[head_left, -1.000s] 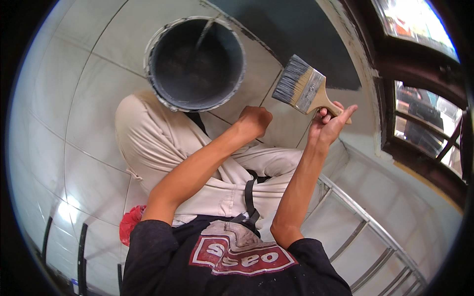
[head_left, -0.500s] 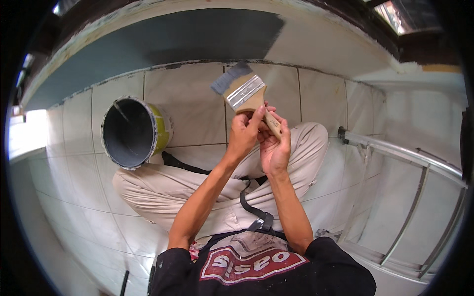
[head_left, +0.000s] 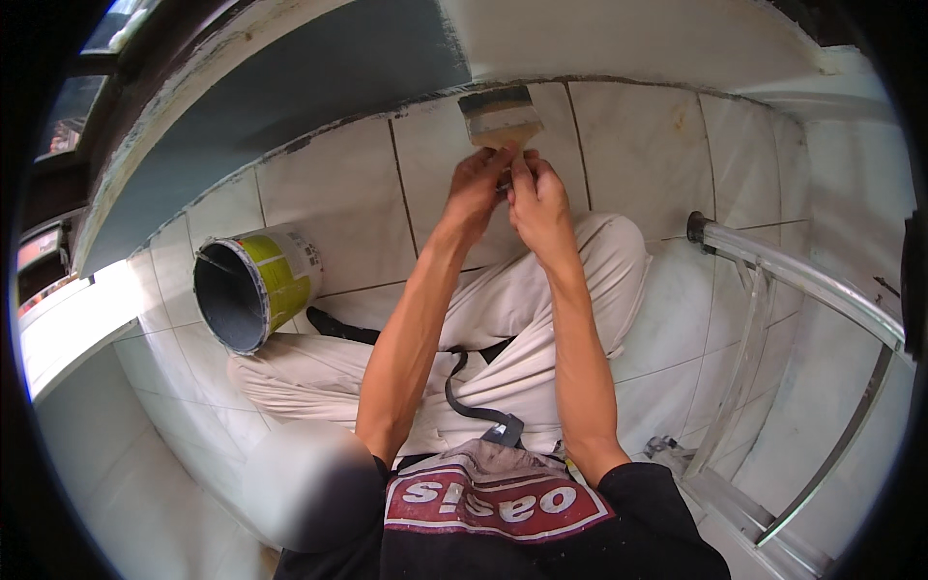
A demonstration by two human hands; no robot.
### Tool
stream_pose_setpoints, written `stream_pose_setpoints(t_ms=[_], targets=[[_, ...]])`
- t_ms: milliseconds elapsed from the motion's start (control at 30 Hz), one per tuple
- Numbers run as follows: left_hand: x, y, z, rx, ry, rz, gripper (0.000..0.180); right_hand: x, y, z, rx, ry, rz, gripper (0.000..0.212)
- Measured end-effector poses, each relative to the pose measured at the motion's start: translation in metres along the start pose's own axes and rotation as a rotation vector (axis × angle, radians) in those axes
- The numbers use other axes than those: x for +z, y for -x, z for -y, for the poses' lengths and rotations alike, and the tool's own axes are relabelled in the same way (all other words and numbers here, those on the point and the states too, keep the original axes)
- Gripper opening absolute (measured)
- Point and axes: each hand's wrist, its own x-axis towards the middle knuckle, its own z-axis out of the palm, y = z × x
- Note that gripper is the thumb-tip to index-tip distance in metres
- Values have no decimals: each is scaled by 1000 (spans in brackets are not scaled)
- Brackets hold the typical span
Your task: The person sits on the floor and uses a paintbrush to apply gray paint to the upper section of a tiled wall. They repeatedly dip the brush into a paint can and stroke the wall surface.
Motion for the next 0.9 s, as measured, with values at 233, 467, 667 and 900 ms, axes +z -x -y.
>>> stream_pose_setpoints(t_ms=[233, 467, 667, 900], targets=[[-2, -29, -10, 34, -17, -89, 36, 13, -30, 2, 71, 37, -27, 44], [-9, -40, -9, 70, -60, -53, 36, 22, -43, -8, 19, -61, -80, 34], [-10, -42, -13, 68, -12, -50, 36, 23, -49, -3, 33, -48, -68, 34], [-16, -48, -16, 63, -2, -15, 34, 28, -50, 3, 11, -22, -94, 35]])
